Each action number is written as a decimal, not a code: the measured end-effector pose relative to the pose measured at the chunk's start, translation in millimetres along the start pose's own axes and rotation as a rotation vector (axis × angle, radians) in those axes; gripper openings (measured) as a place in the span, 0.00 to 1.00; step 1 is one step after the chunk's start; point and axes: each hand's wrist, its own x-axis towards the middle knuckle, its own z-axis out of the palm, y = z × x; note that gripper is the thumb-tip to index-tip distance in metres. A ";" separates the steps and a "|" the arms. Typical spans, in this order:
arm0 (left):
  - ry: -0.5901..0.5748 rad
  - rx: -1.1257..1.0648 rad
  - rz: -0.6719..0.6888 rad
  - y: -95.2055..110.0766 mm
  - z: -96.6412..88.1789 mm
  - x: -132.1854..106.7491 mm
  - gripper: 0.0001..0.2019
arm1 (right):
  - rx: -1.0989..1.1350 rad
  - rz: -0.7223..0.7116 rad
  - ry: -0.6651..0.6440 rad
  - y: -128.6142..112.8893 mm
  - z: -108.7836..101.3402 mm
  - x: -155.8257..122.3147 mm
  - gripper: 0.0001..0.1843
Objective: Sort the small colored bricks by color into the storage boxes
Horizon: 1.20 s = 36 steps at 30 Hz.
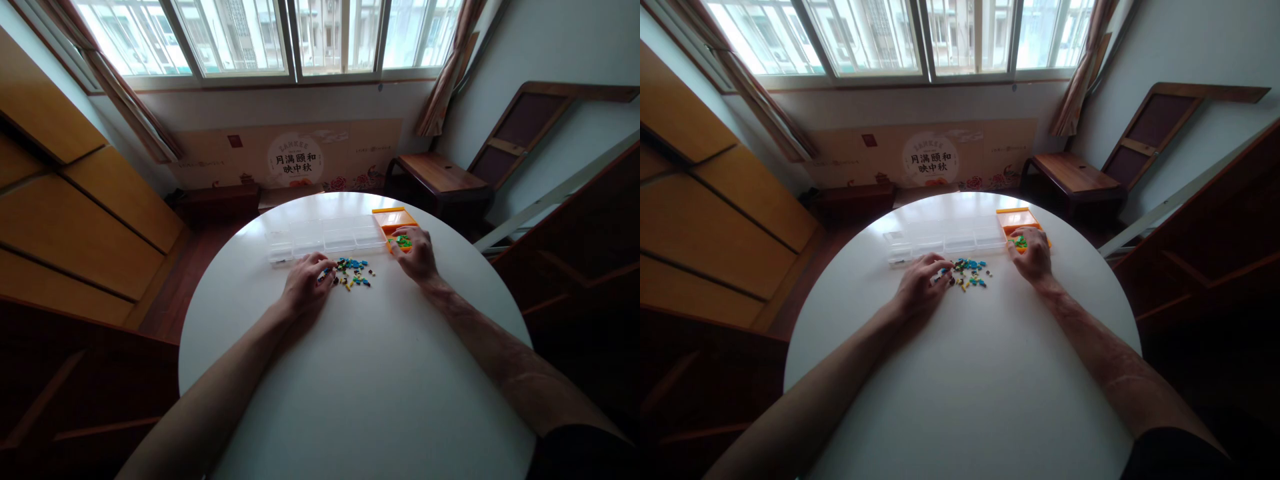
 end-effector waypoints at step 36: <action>-0.052 0.055 -0.033 4.8 0.0 2.0 0.11 | 0.153 -0.497 -0.522 -62.8 6.3 -22.1 0.05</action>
